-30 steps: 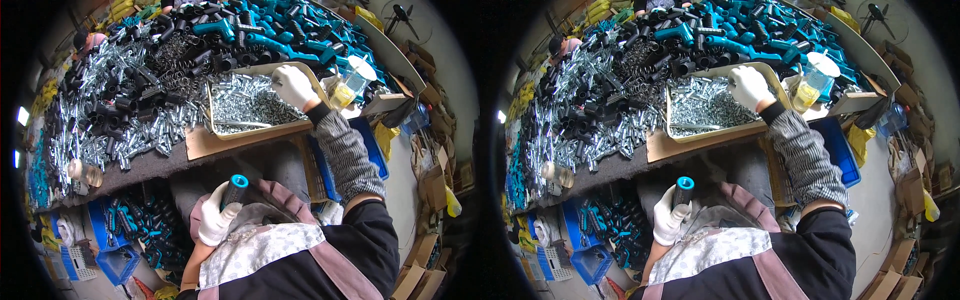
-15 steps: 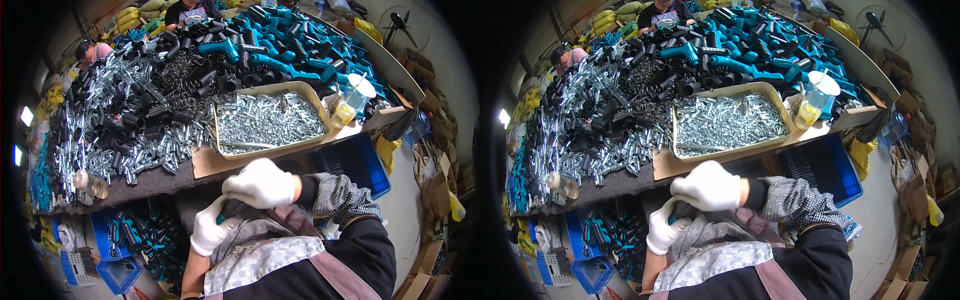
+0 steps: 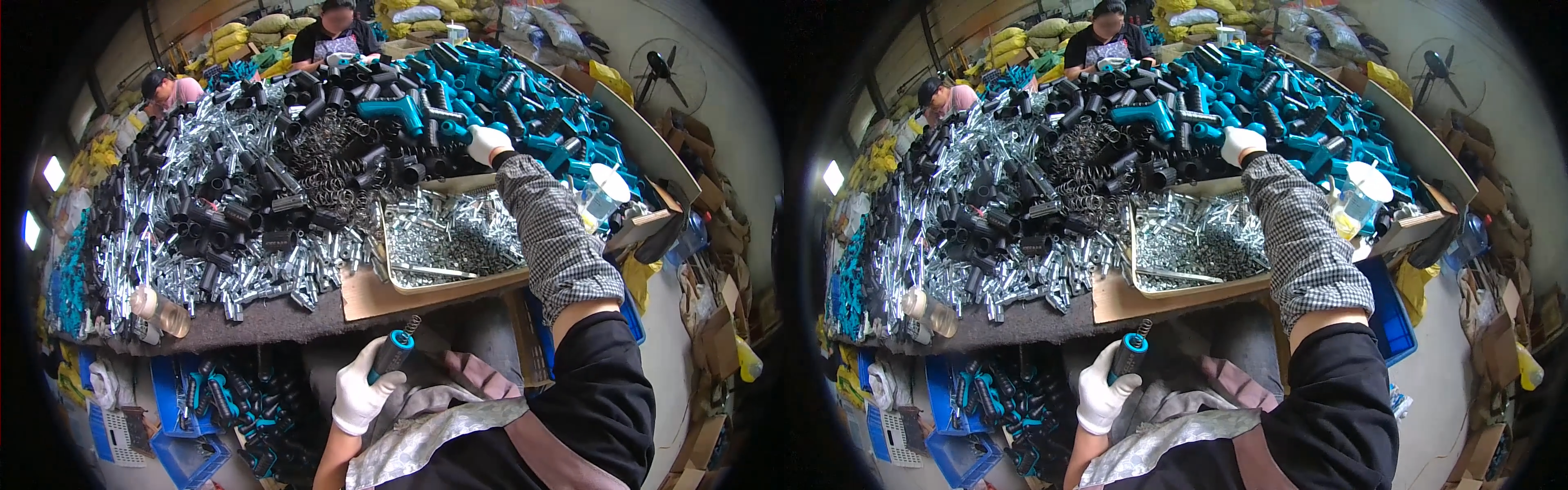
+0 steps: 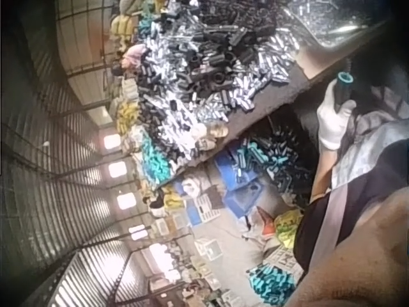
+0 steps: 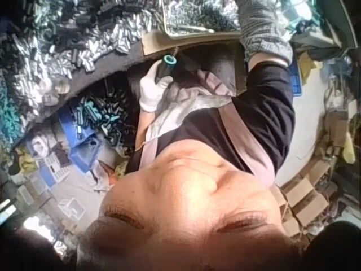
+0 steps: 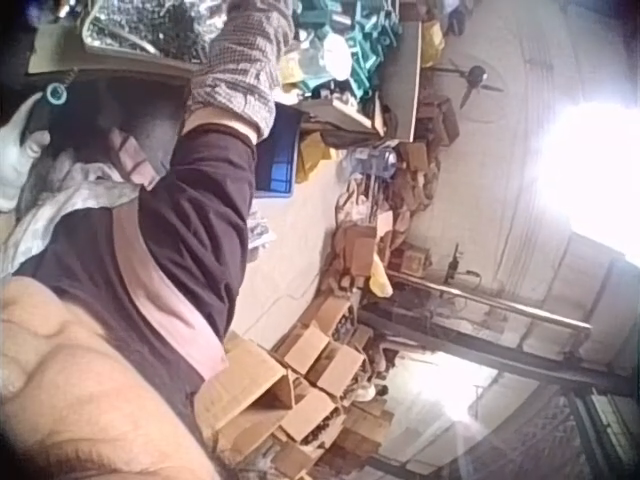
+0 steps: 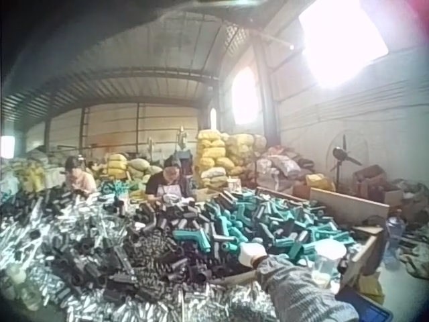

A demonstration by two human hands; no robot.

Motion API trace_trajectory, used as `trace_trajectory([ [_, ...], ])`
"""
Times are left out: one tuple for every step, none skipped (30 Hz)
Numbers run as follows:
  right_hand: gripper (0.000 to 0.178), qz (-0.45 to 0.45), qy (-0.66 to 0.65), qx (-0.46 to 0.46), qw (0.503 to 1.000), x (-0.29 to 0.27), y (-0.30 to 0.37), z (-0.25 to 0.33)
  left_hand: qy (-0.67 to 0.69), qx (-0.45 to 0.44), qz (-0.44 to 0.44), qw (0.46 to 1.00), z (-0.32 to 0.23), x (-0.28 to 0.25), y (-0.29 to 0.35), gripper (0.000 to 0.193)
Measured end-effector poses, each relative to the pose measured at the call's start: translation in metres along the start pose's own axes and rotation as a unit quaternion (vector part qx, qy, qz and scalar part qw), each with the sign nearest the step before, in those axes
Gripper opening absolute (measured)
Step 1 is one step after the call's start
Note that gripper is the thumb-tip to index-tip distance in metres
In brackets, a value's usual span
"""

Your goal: Assembling hardware components including springs, metal shafts, and plastic handles.

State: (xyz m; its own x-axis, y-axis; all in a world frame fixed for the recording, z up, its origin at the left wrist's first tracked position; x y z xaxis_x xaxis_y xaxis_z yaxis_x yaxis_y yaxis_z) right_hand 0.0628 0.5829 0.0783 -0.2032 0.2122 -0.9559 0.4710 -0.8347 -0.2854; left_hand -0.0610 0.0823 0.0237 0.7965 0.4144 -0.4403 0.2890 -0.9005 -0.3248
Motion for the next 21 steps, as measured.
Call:
trace_trajectory([
  [0.032, -0.018, -0.006, -0.005, 1.000, -0.001, 0.001, -0.002, -0.004, -0.002, -0.023, 1.000, 0.004, 0.001, 0.000, 0.082],
  [0.032, -0.034, -0.011, -0.010, 0.999, -0.003, 0.004, -0.007, -0.002, -0.004, -0.024, 1.000, 0.002, 0.002, 0.000, 0.082],
  [0.032, -0.039, -0.026, -0.002, 0.999, -0.013, 0.009, -0.005, -0.003, -0.016, -0.013, 1.000, 0.000, 0.001, 0.001, 0.081],
  [0.036, -0.099, -0.034, -0.014, 0.994, -0.032, 0.019, -0.006, -0.003, -0.026, 0.000, 1.000, -0.001, 0.002, 0.002, 0.081],
  [0.042, -0.197, -0.052, -0.026, 0.979, -0.053, 0.037, -0.004, -0.003, -0.026, 0.002, 1.000, 0.001, 0.000, 0.005, 0.082],
  [0.048, -0.249, -0.092, -0.030, 0.964, -0.070, 0.054, -0.001, -0.003, -0.030, 0.003, 1.000, 0.002, -0.003, 0.007, 0.082],
  [0.051, -0.277, -0.115, -0.034, 0.953, -0.087, 0.077, -0.001, -0.011, -0.020, 0.014, 1.000, 0.001, -0.002, 0.007, 0.076],
  [0.053, -0.298, -0.134, -0.072, 0.942, -0.099, 0.103, 0.012, -0.021, -0.018, 0.020, 0.999, 0.001, -0.003, 0.009, 0.070],
  [0.055, -0.268, -0.171, -0.102, 0.942, -0.112, 0.135, 0.037, -0.008, -0.022, 0.013, 1.000, 0.000, -0.005, 0.010, 0.070],
  [0.057, -0.261, -0.211, -0.154, 0.929, -0.118, 0.169, 0.053, -0.006, -0.014, 0.004, 1.000, -0.002, -0.005, 0.010, 0.068],
  [0.056, -0.244, -0.234, -0.203, 0.919, -0.125, 0.205, 0.076, -0.001, -0.024, 0.000, 1.000, -0.004, -0.004, 0.010, 0.067],
  [0.056, -0.224, -0.204, -0.213, 0.929, -0.128, 0.237, 0.092, 0.004, -0.035, 0.009, 0.999, -0.004, -0.001, 0.010, 0.066],
  [0.056, -0.199, -0.210, -0.212, 0.934, -0.124, 0.263, 0.096, 0.009, -0.024, 0.010, 1.000, -0.009, 0.002, 0.009, 0.064],
  [0.056, -0.167, -0.218, -0.183, 0.944, -0.120, 0.284, 0.099, 0.006, -0.019, 0.012, 1.000, -0.012, 0.003, 0.008, 0.063],
  [0.055, -0.179, -0.221, -0.190, 0.940, -0.117, 0.299, 0.102, 0.001, -0.018, 0.012, 1.000, -0.015, 0.004, 0.007, 0.062],
  [0.057, -0.178, -0.234, -0.191, 0.937, -0.112, 0.309, 0.104, -0.023, -0.012, 0.010, 1.000, -0.018, 0.004, 0.007, 0.060],
  [0.058, -0.171, -0.235, -0.187, 0.938, -0.112, 0.317, 0.106, -0.007, -0.022, 0.011, 1.000, -0.020, 0.004, 0.008, 0.060],
  [0.058, -0.165, -0.236, -0.184, 0.940, -0.112, 0.323, 0.108, 0.008, -0.033, 0.010, 0.999, -0.022, 0.004, 0.010, 0.059],
  [0.058, -0.170, -0.246, -0.195, 0.934, -0.114, 0.328, 0.111, 0.014, -0.008, -0.006, 1.000, -0.022, 0.005, 0.014, 0.057],
  [0.058, -0.168, -0.249, -0.200, 0.933, -0.116, 0.332, 0.113, 0.012, -0.011, -0.010, 1.000, -0.024, 0.004, 0.017, 0.057],
  [0.057, -0.172, -0.234, -0.206, 0.934, -0.117, 0.336, 0.116, 0.007, -0.008, -0.007, 1.000, -0.026, 0.004, 0.019, 0.057],
])
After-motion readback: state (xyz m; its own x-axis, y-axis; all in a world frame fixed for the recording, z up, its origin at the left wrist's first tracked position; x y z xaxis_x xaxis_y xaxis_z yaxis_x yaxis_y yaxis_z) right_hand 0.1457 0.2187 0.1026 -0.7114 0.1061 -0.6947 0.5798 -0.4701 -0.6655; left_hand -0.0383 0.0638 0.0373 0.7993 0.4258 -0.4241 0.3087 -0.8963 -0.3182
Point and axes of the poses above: each hand's wrist, its own y-axis away from the middle knuckle, its own x-axis out of the palm, z = x × y, the point moved 7 cm from there along -y, towards the middle knuckle, and after that the axes turned 1 degree about -y, right-handed, at the moved point
